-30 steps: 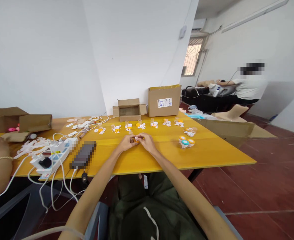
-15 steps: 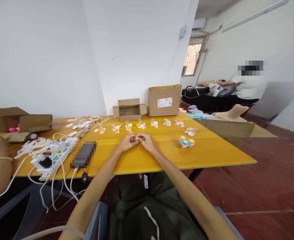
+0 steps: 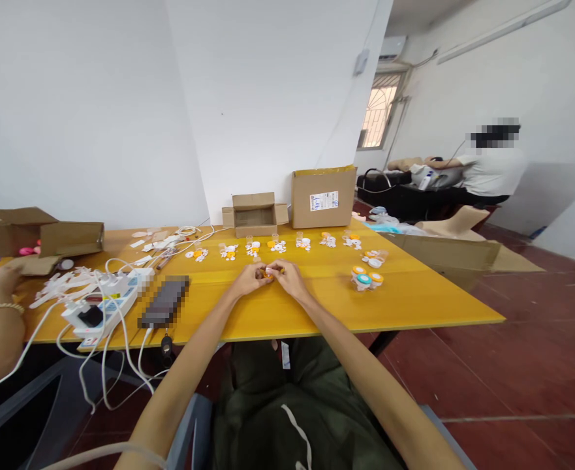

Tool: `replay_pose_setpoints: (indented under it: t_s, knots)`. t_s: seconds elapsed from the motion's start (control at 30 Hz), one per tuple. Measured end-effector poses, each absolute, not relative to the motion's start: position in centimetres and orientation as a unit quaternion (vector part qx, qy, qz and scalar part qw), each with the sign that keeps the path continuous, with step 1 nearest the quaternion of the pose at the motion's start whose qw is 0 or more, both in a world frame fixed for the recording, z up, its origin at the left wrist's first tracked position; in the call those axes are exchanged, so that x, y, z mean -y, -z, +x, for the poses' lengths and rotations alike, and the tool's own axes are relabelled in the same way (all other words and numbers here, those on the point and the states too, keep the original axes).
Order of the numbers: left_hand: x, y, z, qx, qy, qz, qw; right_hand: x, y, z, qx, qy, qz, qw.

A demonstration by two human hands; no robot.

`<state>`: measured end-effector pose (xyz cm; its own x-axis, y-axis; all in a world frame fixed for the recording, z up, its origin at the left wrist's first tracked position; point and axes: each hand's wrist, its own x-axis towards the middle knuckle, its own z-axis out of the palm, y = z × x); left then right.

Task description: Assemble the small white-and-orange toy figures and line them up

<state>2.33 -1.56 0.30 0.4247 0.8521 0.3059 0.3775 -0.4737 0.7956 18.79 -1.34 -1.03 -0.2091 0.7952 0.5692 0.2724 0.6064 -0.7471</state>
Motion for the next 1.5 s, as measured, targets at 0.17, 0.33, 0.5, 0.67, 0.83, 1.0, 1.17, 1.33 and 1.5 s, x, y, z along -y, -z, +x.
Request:
replay_pose_setpoints:
  t_s: [0.17, 0.33, 0.5, 0.67, 0.83, 1.0, 1.17, 1.33, 1.5]
  knots:
    - [1.6, -0.4, 2.4, -0.394, -0.363, 0.777, 0.33, 1.6, 0.8, 18.8, 0.733, -0.251, -0.366, 0.514]
    - [1.5, -0.3, 2.4, -0.404, -0.358, 0.774, 0.33, 1.7, 0.8, 18.7, 0.728, -0.25, -0.381, 0.512]
    - [1.4, -0.2, 2.3, -0.407, -0.36, 0.775, 0.323, 1.7, 0.9, 18.7, 0.728, -0.242, -0.384, 0.513]
    - [1.4, -0.2, 2.3, -0.406, -0.36, 0.773, 0.329, 1.5, 1.1, 18.6, 0.729, -0.236, -0.387, 0.512]
    - [1.3, -0.2, 2.2, -0.405, -0.37, 0.761, 0.347, 1.4, 1.2, 18.5, 0.714, -0.252, -0.401, 0.515]
    - [1.1, -0.1, 2.1, -0.407, -0.394, 0.737, 0.368, 0.8, 1.4, 18.9, 0.683, -0.269, -0.395, 0.552]
    - [0.9, -0.5, 1.7, -0.403, -0.435, 0.713, 0.374, 0.1, 2.0, 19.2, 0.639, -0.391, -0.387, 0.538]
    - [0.9, -0.6, 1.5, -0.389, -0.466, 0.699, 0.377, 0.1, 2.1, 19.1, 0.602, -0.495, -0.333, 0.53]
    - [1.0, -0.5, 1.6, -0.384, -0.459, 0.702, 0.387, 0.3, 1.9, 19.4, 0.585, -0.526, -0.318, 0.529]
